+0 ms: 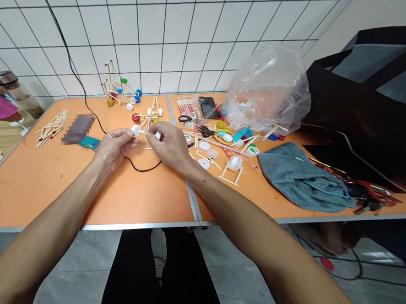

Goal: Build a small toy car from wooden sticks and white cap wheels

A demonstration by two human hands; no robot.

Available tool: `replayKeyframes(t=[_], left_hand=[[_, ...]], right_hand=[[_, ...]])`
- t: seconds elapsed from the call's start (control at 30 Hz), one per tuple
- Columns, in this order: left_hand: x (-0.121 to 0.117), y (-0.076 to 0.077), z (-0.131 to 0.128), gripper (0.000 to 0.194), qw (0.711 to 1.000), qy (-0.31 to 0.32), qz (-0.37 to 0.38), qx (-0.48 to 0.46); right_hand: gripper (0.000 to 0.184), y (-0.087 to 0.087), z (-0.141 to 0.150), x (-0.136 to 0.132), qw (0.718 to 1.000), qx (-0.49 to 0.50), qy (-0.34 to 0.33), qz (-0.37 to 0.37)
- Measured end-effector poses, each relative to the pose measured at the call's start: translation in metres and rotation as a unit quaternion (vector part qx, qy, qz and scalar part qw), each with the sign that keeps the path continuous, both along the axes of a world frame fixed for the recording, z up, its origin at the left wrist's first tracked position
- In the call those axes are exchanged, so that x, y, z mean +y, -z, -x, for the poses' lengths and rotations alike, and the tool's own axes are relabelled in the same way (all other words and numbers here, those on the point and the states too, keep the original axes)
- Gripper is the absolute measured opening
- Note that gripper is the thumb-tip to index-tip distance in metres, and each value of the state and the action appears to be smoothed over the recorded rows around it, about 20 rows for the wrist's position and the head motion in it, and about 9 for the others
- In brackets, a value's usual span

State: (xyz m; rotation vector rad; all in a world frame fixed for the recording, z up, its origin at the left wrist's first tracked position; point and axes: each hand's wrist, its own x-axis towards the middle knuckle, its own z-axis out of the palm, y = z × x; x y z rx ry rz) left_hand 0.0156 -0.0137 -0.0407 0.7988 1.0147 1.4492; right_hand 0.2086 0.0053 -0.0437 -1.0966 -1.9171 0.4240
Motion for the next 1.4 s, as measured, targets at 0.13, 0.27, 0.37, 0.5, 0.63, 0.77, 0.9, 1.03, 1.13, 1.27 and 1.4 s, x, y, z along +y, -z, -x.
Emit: replayKeyframes(t=[0.13,0.27,0.37,0.5,0.63,0.77,0.9,1.03,1.13,1.27,1.4], left_hand=[[0.0003,0.0034,0.0001,0.027,1.000,0.001,-0.028,0.008],[-0.0001,0.0047,-0.0002,0.030,0.999,-0.002,-0.038,0.014],[-0.0010,0.0040,-0.0009,0.030,0.999,-0.013,-0.037,0.026],[-0.0020,0.0029,-0.0013,0.029,0.997,-0.035,-0.031,0.054],[-0.0021,0.0035,-0.0011,0.029,0.996,-0.043,-0.032,0.076],[-0.0033,0.0030,-0.0027,0.023,0.997,-0.034,-0.027,0.065],[-0.0052,-0.0002,-0.0049,0.025,0.999,-0.025,-0.014,0.030],[-0.0051,-0.0009,-0.0045,0.027,0.999,-0.026,-0.016,0.034],[-0.0039,0.0015,-0.0028,0.026,0.993,-0.031,-0.045,0.102],[-0.0029,0.0033,-0.0014,0.025,0.973,-0.053,-0.101,0.201],[-0.0034,0.0027,-0.0025,0.026,0.961,-0.066,-0.127,0.237]], right_hand=[[0.014,-0.0004,0.0015,-0.0003,1.000,0.002,0.004,0.006],[0.014,-0.0017,0.0016,-0.0005,1.000,0.009,0.004,0.010],[0.015,-0.0025,0.0013,-0.0008,1.000,0.010,0.005,0.013],[0.016,-0.0036,0.0014,-0.0018,1.000,0.007,0.005,0.024],[0.016,-0.0043,0.0013,-0.0022,1.000,0.009,0.007,0.029],[0.016,-0.0048,0.0006,-0.0020,1.000,0.016,0.007,0.023],[0.016,-0.0052,0.0002,-0.0025,0.999,0.025,0.002,0.023],[0.016,-0.0056,0.0004,-0.0033,0.999,0.035,-0.003,0.025],[0.015,-0.0054,0.0004,-0.0035,0.999,0.031,-0.008,0.017],[0.013,-0.0037,-0.0001,-0.0026,1.000,0.019,-0.016,0.003],[0.013,-0.0021,-0.0001,-0.0017,1.000,-0.005,-0.014,0.005]])
